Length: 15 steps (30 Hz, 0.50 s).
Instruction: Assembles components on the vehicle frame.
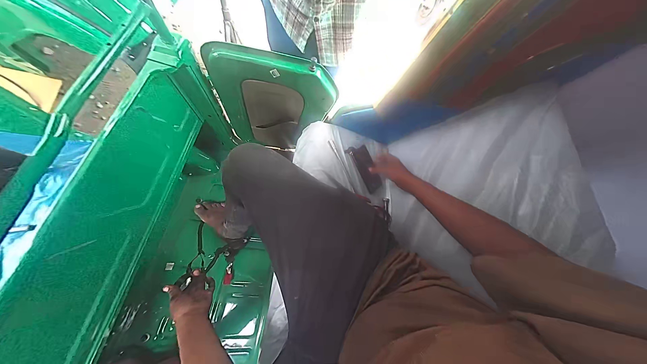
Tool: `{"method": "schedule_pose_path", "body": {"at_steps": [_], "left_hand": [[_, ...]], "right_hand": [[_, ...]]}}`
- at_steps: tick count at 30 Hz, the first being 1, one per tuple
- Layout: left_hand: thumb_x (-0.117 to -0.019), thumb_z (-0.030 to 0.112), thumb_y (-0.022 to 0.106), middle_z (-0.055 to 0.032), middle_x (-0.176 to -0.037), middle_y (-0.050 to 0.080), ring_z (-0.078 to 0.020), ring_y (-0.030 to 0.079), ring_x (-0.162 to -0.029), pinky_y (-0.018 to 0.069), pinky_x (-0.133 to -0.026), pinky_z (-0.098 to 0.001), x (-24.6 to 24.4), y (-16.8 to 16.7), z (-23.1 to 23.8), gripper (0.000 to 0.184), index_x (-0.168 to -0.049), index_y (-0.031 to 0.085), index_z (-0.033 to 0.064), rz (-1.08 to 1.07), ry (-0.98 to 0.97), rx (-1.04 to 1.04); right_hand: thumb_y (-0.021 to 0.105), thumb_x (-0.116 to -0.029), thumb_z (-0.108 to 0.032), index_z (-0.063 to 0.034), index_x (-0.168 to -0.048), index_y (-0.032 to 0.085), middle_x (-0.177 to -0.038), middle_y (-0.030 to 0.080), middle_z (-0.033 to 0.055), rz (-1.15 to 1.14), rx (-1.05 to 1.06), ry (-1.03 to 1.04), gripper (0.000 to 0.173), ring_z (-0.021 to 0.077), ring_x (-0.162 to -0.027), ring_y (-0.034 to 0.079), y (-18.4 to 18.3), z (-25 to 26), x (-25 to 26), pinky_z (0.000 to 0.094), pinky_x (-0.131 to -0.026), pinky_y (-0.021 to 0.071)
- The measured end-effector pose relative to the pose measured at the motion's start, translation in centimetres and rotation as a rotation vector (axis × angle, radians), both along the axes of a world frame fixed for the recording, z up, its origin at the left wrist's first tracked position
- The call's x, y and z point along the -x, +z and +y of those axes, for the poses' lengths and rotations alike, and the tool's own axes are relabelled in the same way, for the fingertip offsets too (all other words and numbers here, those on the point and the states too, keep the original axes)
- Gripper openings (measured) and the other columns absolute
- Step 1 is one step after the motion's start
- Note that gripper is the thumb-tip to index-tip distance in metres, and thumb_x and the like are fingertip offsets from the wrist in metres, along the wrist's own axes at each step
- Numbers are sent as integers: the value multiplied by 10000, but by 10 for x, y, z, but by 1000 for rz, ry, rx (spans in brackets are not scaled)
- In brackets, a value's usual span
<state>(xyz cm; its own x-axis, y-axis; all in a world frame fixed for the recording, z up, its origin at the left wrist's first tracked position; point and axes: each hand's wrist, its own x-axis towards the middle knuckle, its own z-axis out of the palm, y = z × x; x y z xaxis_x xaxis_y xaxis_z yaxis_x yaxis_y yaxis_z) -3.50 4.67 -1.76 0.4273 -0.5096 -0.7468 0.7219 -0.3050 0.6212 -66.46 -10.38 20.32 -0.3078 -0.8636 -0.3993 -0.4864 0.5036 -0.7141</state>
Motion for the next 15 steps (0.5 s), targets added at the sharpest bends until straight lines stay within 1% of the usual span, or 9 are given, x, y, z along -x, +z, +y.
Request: {"method": "schedule_pose_path", "body": {"at_steps": [3, 6, 8, 10, 12, 15], "left_hand": [[-1058, 658, 151, 8, -1022, 670, -140, 659, -928, 536, -810, -412, 1, 5, -3, 606, -1207, 533, 212, -11, -1, -16], [-1068, 637, 175, -11, -1115, 668, -151, 654, -1013, 528, -872, -436, 0, 12, -4, 599, -1286, 514, 194, -29, 6, -20], [-1070, 634, 201, -24, -1145, 666, -160, 654, -1031, 529, -873, -442, -1, 12, -3, 596, -1322, 503, 186, -26, 22, -24], [-1070, 634, 201, -26, -1169, 662, -158, 651, -1041, 527, -884, -442, -3, 9, -1, 601, -1355, 490, 190, -11, 22, -21], [-1069, 637, 200, -20, -1169, 666, -154, 655, -1042, 527, -889, -440, -2, 8, 0, 604, -1354, 493, 193, -7, 27, -20], [-1069, 636, 196, -19, -1149, 670, -159, 657, -1038, 530, -881, -451, -2, 6, 0, 592, -1309, 510, 195, -9, 31, -16]], "right_hand": [[866, -798, -125, 2, -1398, 539, -1292, 653, 192, -62, 45, 12, 695, 269, -1133, 664, -16, 3, -5, 457, -962, 566], [848, -817, -123, 7, -1353, 578, -1211, 692, 179, -83, 83, 10, 614, 243, -1064, 690, -20, 4, -8, 438, -926, 581], [843, -827, -133, 13, -1338, 589, -1185, 700, 180, -87, 90, -6, 589, 248, -1049, 693, -19, 4, -10, 442, -920, 583], [850, -819, -146, 5, -1321, 596, -1167, 706, 170, -81, 90, -23, 583, 243, -1035, 697, -21, 2, -12, 440, -913, 587], [857, -814, -160, -3, -1311, 600, -1158, 709, 162, -66, 89, -28, 581, 242, -1020, 701, -22, 2, -13, 445, -904, 589], [855, -823, -177, -13, -1300, 620, -1149, 717, 156, -64, 100, -23, 557, 237, -1017, 704, -20, 4, -13, 443, -901, 591]]}}
